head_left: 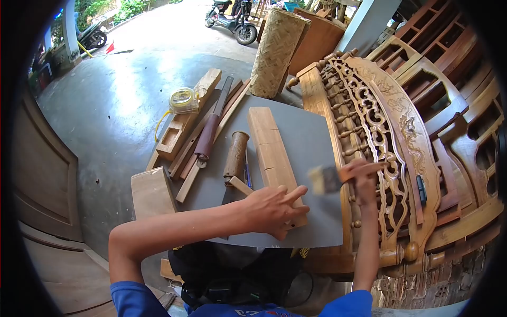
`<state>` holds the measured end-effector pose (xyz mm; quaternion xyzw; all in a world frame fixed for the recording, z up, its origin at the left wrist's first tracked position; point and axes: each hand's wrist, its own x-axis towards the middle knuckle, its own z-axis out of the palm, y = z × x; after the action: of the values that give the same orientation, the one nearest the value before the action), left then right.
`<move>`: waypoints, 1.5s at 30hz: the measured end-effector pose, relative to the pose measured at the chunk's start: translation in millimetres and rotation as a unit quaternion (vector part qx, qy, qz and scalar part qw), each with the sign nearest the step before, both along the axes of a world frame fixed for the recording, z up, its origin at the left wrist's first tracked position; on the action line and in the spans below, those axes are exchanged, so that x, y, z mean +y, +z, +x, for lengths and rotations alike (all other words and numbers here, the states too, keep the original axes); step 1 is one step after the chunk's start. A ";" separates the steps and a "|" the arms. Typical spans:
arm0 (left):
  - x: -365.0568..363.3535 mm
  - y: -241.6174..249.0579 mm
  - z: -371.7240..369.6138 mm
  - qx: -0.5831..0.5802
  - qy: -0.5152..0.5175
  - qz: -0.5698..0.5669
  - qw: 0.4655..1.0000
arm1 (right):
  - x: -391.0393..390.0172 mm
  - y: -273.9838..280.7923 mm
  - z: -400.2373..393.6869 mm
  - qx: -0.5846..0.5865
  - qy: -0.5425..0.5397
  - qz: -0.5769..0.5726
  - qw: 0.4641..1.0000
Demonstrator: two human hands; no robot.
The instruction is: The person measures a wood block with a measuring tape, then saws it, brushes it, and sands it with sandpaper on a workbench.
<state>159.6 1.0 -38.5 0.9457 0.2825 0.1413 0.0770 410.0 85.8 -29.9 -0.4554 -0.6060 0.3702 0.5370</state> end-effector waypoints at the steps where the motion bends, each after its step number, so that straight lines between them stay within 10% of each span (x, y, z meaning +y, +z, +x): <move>1: 0.6 0.8 0.5 0.005 0.000 -0.014 1.000 | -7.7 3.8 -2.0 -0.161 0.120 -0.014 0.980; 7: 6.2 1.7 0.6 -0.009 -0.021 -0.026 0.999 | 22.4 -2.1 36.4 0.088 -0.044 -0.011 0.995; 12: 17.2 -1.9 34.1 -0.015 0.001 -0.073 0.997 | -32.4 31.7 -9.8 -0.310 0.001 0.054 0.949; 23: 144.1 20.2 39.4 -0.186 -0.037 0.137 0.972 | -123.6 32.9 -9.2 -0.241 0.061 0.095 0.964; 27: 194.9 -29.9 45.7 -0.036 0.013 0.088 0.995 | -97.7 22.0 -20.7 0.045 0.069 -0.247 0.965; 32: 186.8 -24.3 43.2 -0.059 0.034 -0.070 0.995 | -43.4 -6.1 -12.6 0.123 0.093 -0.312 0.938; 36: 168.3 -3.7 18.6 -0.125 0.042 -0.004 0.991 | -8.4 -21.0 -27.1 -0.088 0.035 -0.273 0.958; 39: 114.3 34.4 -28.9 -0.107 0.034 -0.009 0.994 | 16.7 -53.6 -24.6 -0.356 0.038 0.058 0.932; 45: -25.6 49.9 -97.0 -0.010 0.092 -0.047 0.995 | -11.6 -6.2 -56.8 -0.367 0.049 -0.039 0.928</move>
<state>62.6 -24.7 11.4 0.9097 0.3737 0.1435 0.1106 353.2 74.2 -36.0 -0.5500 -0.7674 0.2259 0.2399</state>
